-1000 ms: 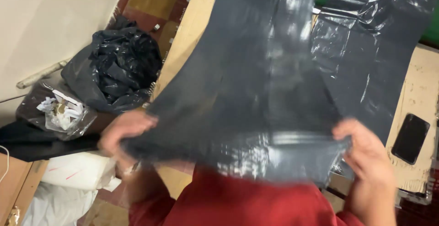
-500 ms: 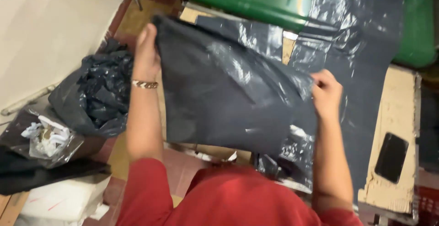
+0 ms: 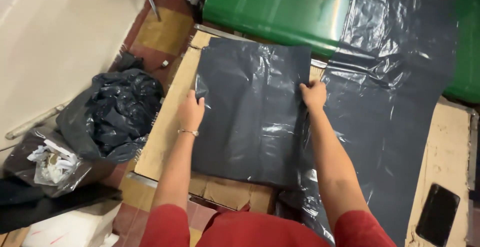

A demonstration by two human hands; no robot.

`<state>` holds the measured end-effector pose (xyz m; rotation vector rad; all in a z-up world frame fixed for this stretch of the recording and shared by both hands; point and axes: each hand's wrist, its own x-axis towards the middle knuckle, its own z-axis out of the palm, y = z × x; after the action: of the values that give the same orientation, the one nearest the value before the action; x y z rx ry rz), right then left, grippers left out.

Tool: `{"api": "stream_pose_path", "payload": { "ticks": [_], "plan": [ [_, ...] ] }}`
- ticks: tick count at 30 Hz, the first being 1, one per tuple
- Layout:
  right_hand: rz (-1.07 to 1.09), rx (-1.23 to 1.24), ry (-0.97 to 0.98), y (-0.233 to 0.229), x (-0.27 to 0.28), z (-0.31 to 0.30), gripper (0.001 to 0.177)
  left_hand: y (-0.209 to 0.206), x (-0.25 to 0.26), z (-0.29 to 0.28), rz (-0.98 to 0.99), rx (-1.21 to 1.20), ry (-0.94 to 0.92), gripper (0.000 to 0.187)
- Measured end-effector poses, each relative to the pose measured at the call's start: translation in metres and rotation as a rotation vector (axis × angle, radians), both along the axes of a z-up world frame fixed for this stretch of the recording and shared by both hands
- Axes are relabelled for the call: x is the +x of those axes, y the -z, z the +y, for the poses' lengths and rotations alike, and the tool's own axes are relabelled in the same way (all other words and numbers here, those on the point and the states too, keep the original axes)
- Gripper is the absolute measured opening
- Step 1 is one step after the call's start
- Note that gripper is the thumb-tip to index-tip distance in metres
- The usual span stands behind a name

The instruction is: Folding plastic bags and stacking them in a crate

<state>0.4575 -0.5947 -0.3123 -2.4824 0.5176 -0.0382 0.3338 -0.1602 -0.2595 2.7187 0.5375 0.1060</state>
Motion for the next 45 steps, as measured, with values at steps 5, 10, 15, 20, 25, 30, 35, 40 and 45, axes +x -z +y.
{"api": "stream_pose_path", "payload": {
  "ticks": [5, 10, 15, 20, 25, 30, 35, 40, 45],
  "plan": [
    [0.148, 0.048, 0.029, -0.041, 0.007, 0.017, 0.064, -0.038, -0.018, -0.091, -0.151, 0.309, 0.279, 0.079],
    [0.267, -0.004, -0.040, -0.069, 0.018, 0.027, 0.073, -0.016, -0.034, -0.142, -0.150, 0.175, 0.725, 0.081],
    [0.173, -0.010, -0.057, -0.030, 0.045, 0.027, 0.056, -0.002, -0.033, -0.141, -0.160, 0.158, 0.733, 0.076],
    [-0.184, 0.372, -0.070, -0.035, 0.031, 0.029, 0.039, 0.031, -0.012, -0.121, -0.364, -0.325, 0.559, 0.039],
    [-0.417, 0.458, -0.254, -0.119, -0.103, 0.018, 0.018, 0.051, 0.018, -0.056, -0.156, -1.377, 0.077, 0.051],
    [-0.512, 0.253, -0.346, -0.077, -0.231, -0.010, 0.038, 0.053, 0.015, 0.044, 0.265, -2.261, -0.085, 0.101],
    [-0.171, 0.117, -0.269, -0.061, -0.292, 0.019, 0.021, 0.097, -0.018, 0.070, -0.151, -1.490, -0.111, 0.075],
    [0.022, 0.540, -0.341, -0.079, -0.320, 0.030, 0.038, -0.025, -0.107, 0.041, -0.180, -1.412, 0.137, 0.061],
    [0.115, 1.160, -0.213, -0.082, -0.342, 0.034, 0.060, -0.033, -0.185, 0.070, 0.006, -1.060, 0.228, 0.074]
  ]
}}
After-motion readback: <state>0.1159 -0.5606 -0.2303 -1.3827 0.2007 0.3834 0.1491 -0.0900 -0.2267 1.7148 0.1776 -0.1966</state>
